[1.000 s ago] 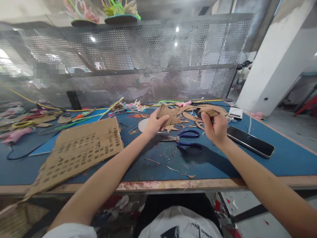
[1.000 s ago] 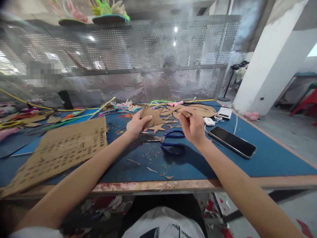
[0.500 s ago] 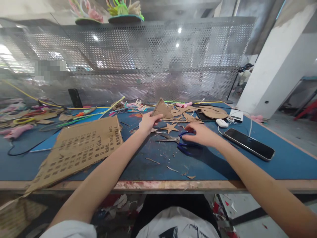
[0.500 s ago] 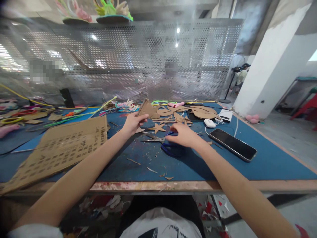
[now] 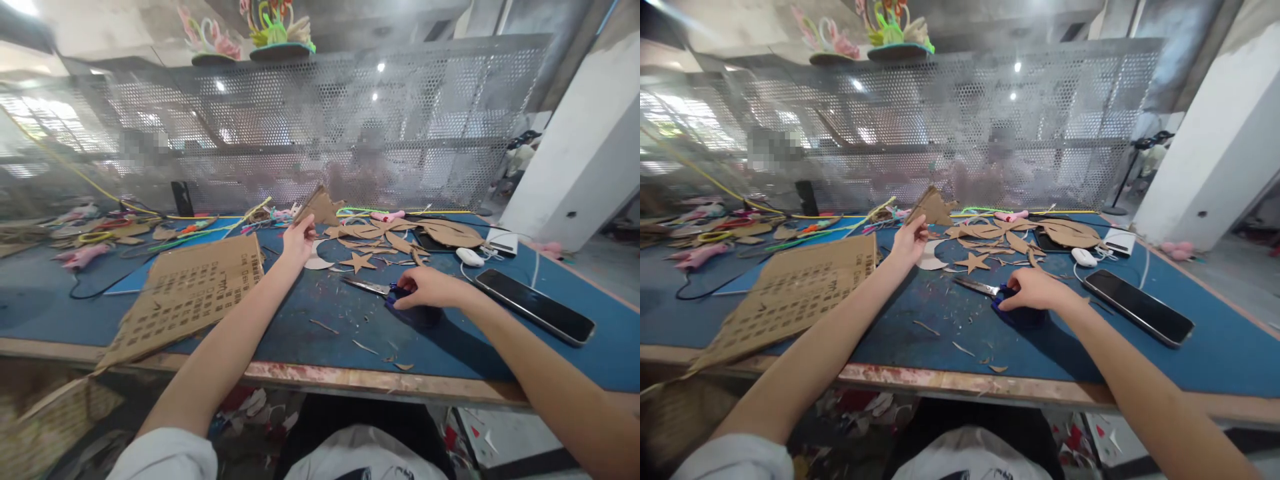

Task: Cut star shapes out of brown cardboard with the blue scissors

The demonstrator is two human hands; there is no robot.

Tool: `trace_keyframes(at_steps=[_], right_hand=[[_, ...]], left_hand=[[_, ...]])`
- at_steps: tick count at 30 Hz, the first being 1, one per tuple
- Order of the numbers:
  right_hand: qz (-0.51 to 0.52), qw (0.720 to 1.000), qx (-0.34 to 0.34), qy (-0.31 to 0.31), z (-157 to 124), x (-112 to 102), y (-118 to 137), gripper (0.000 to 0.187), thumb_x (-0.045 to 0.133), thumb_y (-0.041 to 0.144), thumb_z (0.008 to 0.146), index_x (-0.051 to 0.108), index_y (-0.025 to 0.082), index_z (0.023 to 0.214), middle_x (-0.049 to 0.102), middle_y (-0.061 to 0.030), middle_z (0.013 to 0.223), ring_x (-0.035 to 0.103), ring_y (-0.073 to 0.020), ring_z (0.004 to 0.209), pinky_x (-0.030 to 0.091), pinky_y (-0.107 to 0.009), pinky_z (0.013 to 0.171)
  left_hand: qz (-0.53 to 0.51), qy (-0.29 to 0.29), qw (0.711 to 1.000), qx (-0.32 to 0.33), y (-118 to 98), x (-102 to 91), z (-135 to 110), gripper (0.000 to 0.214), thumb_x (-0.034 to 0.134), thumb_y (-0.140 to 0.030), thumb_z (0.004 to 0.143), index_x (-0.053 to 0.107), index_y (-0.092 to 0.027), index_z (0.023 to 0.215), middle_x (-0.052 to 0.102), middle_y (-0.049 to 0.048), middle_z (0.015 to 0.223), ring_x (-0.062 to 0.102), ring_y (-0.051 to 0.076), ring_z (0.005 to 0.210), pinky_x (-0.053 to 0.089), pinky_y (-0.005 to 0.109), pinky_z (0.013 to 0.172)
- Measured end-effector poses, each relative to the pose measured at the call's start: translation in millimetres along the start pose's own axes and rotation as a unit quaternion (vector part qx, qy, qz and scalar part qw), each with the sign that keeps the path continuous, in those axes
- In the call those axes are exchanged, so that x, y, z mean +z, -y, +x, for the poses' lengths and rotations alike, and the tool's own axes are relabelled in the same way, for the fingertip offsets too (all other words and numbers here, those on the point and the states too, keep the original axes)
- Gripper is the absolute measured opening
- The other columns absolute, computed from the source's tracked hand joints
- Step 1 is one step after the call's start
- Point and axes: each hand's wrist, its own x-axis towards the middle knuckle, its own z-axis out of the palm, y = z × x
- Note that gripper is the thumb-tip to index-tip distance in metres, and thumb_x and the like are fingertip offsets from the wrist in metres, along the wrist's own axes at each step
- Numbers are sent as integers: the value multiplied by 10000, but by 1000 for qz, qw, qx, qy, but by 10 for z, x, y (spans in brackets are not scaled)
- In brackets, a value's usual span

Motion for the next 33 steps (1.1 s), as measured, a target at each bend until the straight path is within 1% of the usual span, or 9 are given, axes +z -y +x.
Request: trace_keyframes(at_steps=[4, 7, 13, 16, 19, 24, 28, 30, 33], right_hand=[[-12, 998, -42, 34, -47, -30, -30, 513, 725, 317, 616, 644, 124, 1084, 690, -97, 994, 637, -227, 882, 482, -265, 737], [-42, 999, -29, 0, -28, 35, -16, 407, 663, 251, 646, 663, 120, 1031, 695, -101, 940, 636, -219, 821, 477, -270, 694], [-29, 980, -34, -193, 194, 85, -169, 261, 666, 212, 652, 684, 148, 904, 703, -104, 938, 640, -234, 877, 473, -293, 762], [66, 950, 10, -306, 284, 21, -300, 289, 727, 354, 634, 674, 174, 853, 704, -83, 865, 649, -237, 819, 488, -326, 736], [196, 911, 15, -363, 325, -18, -369, 421, 738, 498, 598, 646, 176, 854, 695, -68, 815, 639, -216, 741, 492, -334, 698], [296, 898, 5, -326, 384, 14, -361, 489, 700, 576, 614, 606, 166, 863, 666, -52, 773, 607, -193, 686, 470, -312, 639], [189, 926, 70, -319, 405, 31, -399, 429, 700, 532, 637, 602, 169, 844, 665, -61, 804, 608, -204, 736, 450, -306, 666], [96, 938, 87, -323, 396, 33, -441, 384, 724, 472, 628, 609, 172, 839, 663, -70, 834, 607, -215, 771, 444, -305, 684], [0, 947, 78, -311, 382, 49, -482, 338, 725, 420, 640, 640, 161, 841, 647, -102, 870, 603, -259, 833, 450, -341, 737]], left_hand=[[-29, -16, 999, -10, 4, -40, 40, 234, 717, -123, 682, 492, -166, 636, 466, -78, 478, 438, 34, 416, 295, 158, 415], [-25, -11, 999, -23, 35, -52, 19, 176, 691, -157, 729, 523, -169, 677, 502, -57, 504, 467, 62, 434, 335, 181, 442], [30, 2, 999, -26, 84, -19, -25, 74, 571, -191, 823, 534, -211, 884, 627, -24, 700, 604, 121, 579, 497, 267, 619], [53, -13, 998, -41, 97, 7, -36, 100, 490, -150, 836, 508, -205, 918, 597, -33, 647, 570, 108, 512, 495, 262, 586], [66, 23, 996, -51, 117, 37, -83, 167, 509, -78, 761, 516, -175, 897, 611, -19, 644, 575, 112, 511, 495, 257, 562], [101, 117, 987, -44, 192, 73, -203, 266, 661, -101, 651, 544, -167, 881, 660, 0, 698, 618, 133, 560, 516, 259, 560], [134, 205, 969, -13, 243, 105, -272, 312, 718, -214, 677, 563, -188, 946, 663, -4, 673, 608, 128, 527, 518, 244, 534], [119, 201, 972, -10, 244, 130, -294, 264, 685, -232, 732, 558, -207, 963, 673, 0, 697, 615, 127, 535, 524, 244, 541], [65, 120, 990, -34, 216, 150, -290, 150, 572, -193, 824, 548, -229, 968, 685, -8, 750, 640, 119, 603, 551, 255, 622]])
